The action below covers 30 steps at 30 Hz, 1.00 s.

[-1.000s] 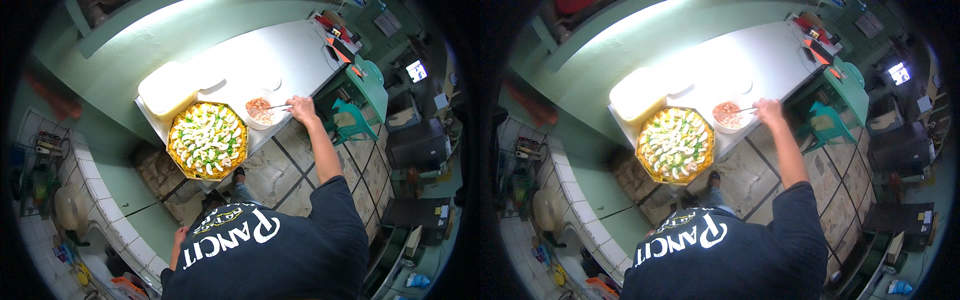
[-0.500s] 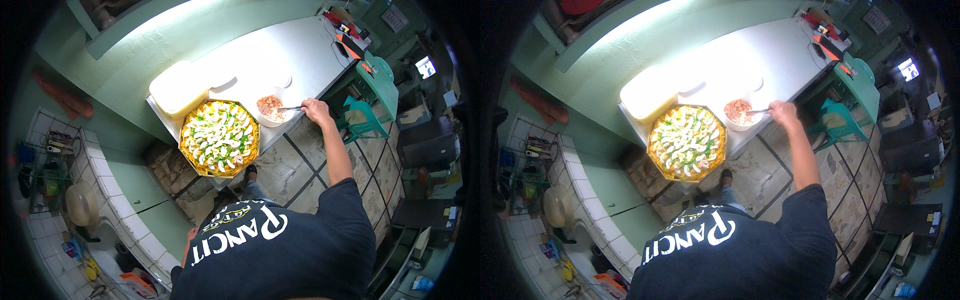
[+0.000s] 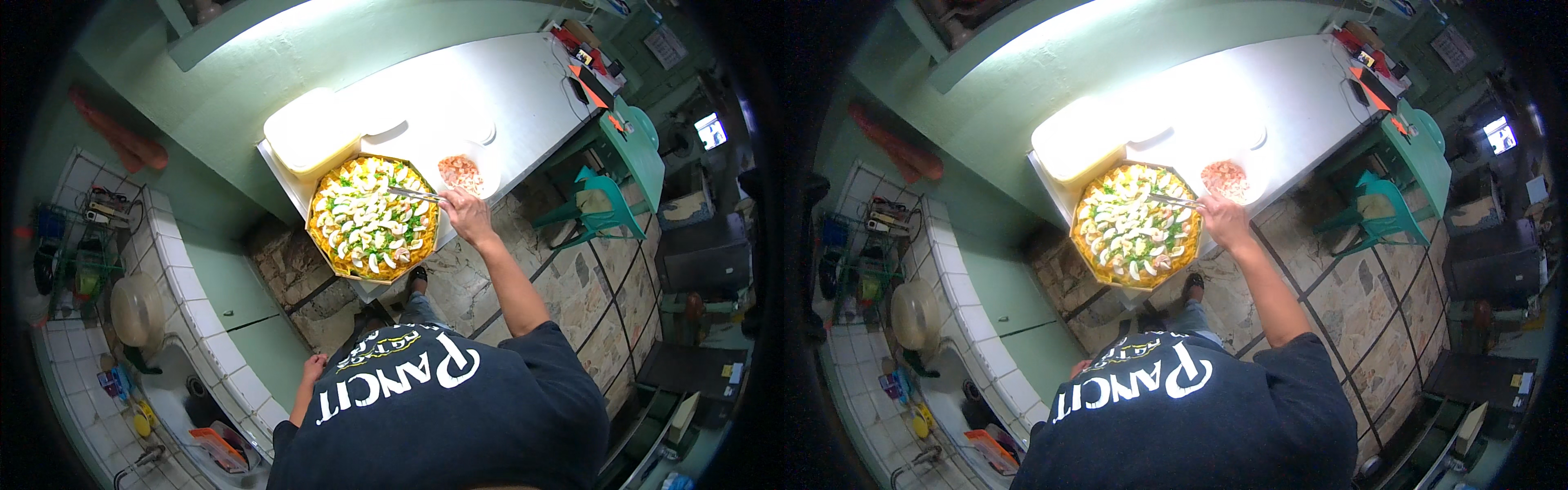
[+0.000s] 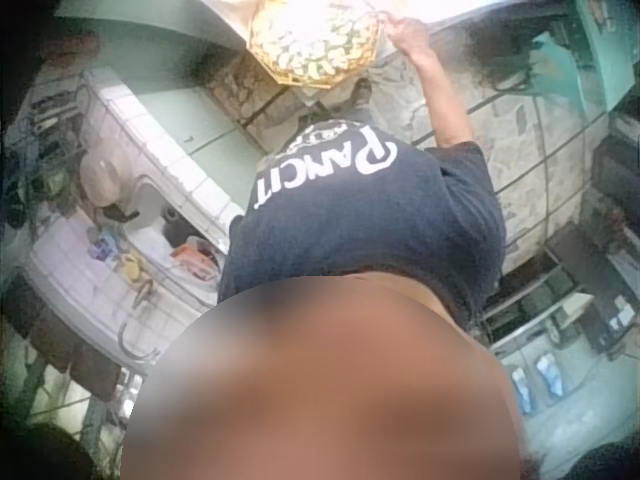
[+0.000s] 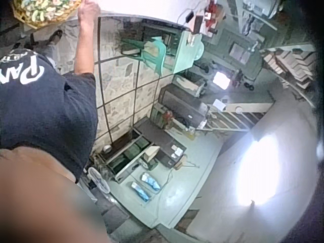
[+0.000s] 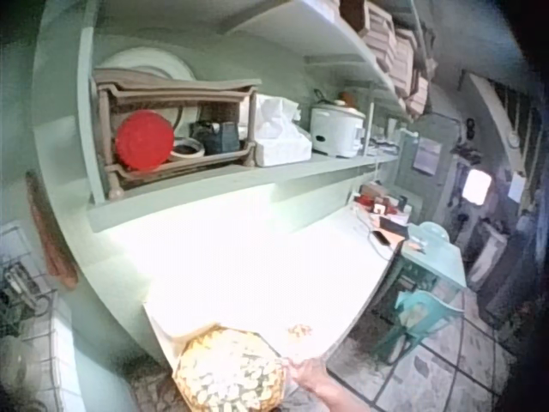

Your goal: The person places a tray of food on a counter and uses tongs to add toppings from two separate containers. They first add a pinkish ingredient, then a brown ingredient, distributing them over the existing food items.

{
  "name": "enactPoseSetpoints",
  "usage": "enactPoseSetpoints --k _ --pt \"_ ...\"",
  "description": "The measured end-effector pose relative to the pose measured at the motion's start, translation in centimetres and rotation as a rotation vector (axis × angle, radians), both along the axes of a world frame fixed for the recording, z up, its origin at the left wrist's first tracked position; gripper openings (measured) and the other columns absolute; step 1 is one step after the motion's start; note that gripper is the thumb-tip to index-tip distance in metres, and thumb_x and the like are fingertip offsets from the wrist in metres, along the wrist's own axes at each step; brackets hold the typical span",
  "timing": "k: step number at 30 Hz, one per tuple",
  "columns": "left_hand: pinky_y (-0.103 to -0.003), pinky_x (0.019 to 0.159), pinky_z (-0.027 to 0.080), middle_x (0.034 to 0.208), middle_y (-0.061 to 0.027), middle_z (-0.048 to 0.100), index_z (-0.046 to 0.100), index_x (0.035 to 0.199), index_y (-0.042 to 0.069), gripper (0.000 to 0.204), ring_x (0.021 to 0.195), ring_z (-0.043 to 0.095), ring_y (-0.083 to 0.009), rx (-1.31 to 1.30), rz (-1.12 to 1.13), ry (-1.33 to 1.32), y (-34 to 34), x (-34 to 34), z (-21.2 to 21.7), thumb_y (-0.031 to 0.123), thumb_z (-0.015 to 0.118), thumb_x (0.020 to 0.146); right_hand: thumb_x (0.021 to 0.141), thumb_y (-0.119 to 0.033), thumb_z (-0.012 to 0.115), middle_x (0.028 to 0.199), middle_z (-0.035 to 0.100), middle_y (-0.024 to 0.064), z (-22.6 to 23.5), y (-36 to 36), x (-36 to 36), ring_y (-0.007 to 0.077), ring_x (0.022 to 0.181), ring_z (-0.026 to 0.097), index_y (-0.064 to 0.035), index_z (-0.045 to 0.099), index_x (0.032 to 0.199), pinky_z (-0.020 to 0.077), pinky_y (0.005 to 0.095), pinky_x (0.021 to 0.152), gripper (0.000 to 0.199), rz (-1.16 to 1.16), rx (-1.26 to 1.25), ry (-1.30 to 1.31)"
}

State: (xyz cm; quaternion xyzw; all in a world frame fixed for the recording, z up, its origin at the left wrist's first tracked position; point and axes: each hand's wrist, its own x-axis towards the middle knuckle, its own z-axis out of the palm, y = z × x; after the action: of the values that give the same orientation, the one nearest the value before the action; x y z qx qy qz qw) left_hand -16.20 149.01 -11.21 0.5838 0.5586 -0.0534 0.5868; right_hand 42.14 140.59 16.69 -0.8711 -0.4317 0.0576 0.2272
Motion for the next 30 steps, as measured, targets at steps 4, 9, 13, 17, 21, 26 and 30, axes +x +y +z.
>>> enactPoseSetpoints --k 4,9,13,17,21,26,30 --pt "-0.034 0.075 0.051 0.091 -0.0123 0.072 0.07 0.102 0.003 0.03 0.081 0.066 -0.0179 -0.008 -0.056 0.123 -0.4 -1.0 -1.1 0.029 0.064 0.089 0.09 -0.031 0.06 0.1 0.066 0.0076 -0.7 0.4 0.0 0.0271 0.085 0.066 -0.0152 0.068 0.109 0.0523 0.039 0.075 0.025 -0.012 -0.094 -0.036" --pt "-0.033 0.075 0.051 0.091 -0.0119 0.072 0.07 0.103 0.003 0.03 0.082 0.066 -0.0174 0.037 -0.073 0.088 -1.6 -1.9 -1.1 0.029 0.062 0.091 0.089 -0.029 0.063 0.099 0.068 0.0092 2.0 -2.4 4.6 0.0267 0.086 0.067 -0.0131 0.071 0.104 0.0515 0.0366 0.075 0.024 -0.283 0.039 0.219" --pt "-0.033 0.075 0.051 0.091 -0.0115 0.072 0.069 0.104 0.002 0.031 0.083 0.067 -0.017 -0.009 -0.045 0.065 -1.0 -0.3 -0.1 0.029 0.061 0.092 0.088 -0.028 0.061 0.097 0.068 0.0089 3.4 -5.5 10.3 0.0291 0.087 0.067 -0.0104 0.071 0.096 0.0528 0.0403 0.075 0.022 -0.334 -0.143 -0.196" --pt "-0.031 0.077 0.051 0.091 -0.009 0.072 0.07 0.103 0.002 0.026 0.084 0.065 -0.0143 0.009 -0.098 0.084 0.5 1.2 -0.3 0.025 0.061 0.093 0.089 -0.024 0.054 0.095 0.067 0.014 0.4 -4.9 12.2 0.0322 0.084 0.068 -0.0068 0.071 0.091 0.0551 0.0443 0.075 0.024 -0.191 -0.449 -0.422" --pt "-0.029 0.078 0.051 0.091 -0.0068 0.072 0.07 0.101 0.001 0.023 0.085 0.064 -0.0121 0.031 -0.095 0.082 0.7 0.8 -1.0 0.021 0.061 0.093 0.09 -0.02 0.048 0.097 0.067 0.0161 -1.6 -4.4 13.1 0.0346 0.081 0.069 -0.0045 0.07 0.09 0.0546 0.0454 0.073 0.027 -0.287 -0.31 -0.331" --pt "-0.029 0.078 0.051 0.092 -0.0053 0.071 0.07 0.101 0.001 0.024 0.085 0.063 -0.0119 0.021 -0.098 0.018 0.5 0.3 -1.4 0.023 0.061 0.095 0.091 -0.021 0.049 0.095 0.068 0.0164 -1.7 -4.8 12.4 0.034 0.082 0.068 -0.0045 0.071 0.089 0.0542 0.0449 0.075 0.027 -0.186 -0.406 -0.3" --pt "-0.03 0.077 0.051 0.091 -0.0073 0.071 0.07 0.1 0.001 0.025 0.085 0.064 -0.0136 0.03 -0.133 0.048 0.4 0.2 -1.3 0.023 0.06 0.093 0.09 -0.023 0.053 0.093 0.069 0.014 0.3 -5.0 11.1 0.0335 0.083 0.068 -0.006 0.071 0.088 0.0541 0.0436 0.076 0.025 -0.309 -0.363 -0.256"
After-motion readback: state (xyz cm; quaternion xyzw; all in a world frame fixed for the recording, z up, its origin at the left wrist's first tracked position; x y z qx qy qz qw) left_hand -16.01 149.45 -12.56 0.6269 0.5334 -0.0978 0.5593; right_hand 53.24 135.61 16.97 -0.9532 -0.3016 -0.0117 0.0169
